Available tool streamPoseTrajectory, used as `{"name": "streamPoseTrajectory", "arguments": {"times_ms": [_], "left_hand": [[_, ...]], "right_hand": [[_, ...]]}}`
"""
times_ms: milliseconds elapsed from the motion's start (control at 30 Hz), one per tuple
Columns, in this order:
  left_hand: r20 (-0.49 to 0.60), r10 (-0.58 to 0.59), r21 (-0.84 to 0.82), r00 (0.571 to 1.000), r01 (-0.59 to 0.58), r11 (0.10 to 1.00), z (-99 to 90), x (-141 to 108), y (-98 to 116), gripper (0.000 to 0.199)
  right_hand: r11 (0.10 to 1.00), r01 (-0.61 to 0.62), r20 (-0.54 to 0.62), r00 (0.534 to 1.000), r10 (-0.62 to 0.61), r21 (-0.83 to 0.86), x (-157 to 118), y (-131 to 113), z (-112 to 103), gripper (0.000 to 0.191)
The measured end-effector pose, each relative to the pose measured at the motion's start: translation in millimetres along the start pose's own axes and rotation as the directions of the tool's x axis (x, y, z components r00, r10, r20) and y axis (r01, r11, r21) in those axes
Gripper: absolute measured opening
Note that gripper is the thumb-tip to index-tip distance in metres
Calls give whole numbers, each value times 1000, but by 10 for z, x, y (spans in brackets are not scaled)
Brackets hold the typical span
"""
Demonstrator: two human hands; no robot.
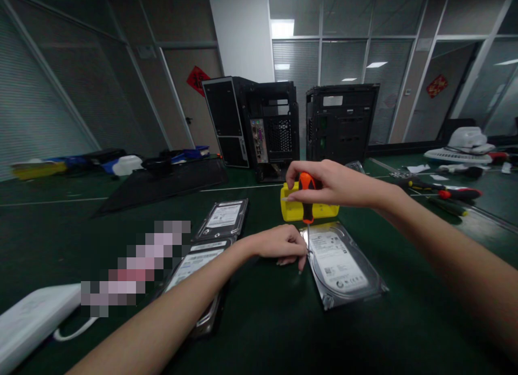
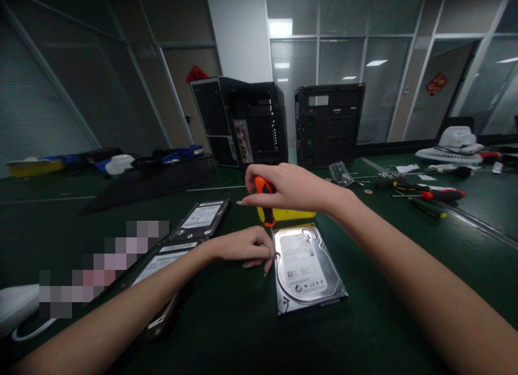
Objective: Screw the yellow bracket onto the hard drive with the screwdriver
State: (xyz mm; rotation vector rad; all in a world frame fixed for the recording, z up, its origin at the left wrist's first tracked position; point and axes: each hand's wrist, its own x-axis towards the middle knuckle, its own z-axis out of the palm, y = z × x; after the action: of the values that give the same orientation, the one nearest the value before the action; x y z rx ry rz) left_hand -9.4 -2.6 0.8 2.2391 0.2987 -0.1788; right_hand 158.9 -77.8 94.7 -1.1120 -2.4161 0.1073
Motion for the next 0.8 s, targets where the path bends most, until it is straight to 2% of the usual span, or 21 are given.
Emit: {"name": "streamPoseTrajectory", "arguments": {"times_ms": [133, 367, 600, 800], "left_hand": [[2, -5, 6, 1000, 5, 1000, -1, -2, 12, 29], [2, -7, 3, 1000, 7, 1000, 1, -2, -2, 29], [16, -5, 0, 1000, 5, 1000, -4, 2, -20, 28], [7, 0, 8, 1000, 0, 1000, -1, -3, -12, 29]], "right_hand": [[1000, -4, 7, 1000, 4, -6, -9, -12, 6, 37], [995, -79, 20, 997, 78, 67, -51, -11, -24, 33], [973, -48, 86, 996, 29, 225, -60, 0, -65, 27], [976, -41, 98, 995, 20, 214, -60, -12, -78, 25]]}}
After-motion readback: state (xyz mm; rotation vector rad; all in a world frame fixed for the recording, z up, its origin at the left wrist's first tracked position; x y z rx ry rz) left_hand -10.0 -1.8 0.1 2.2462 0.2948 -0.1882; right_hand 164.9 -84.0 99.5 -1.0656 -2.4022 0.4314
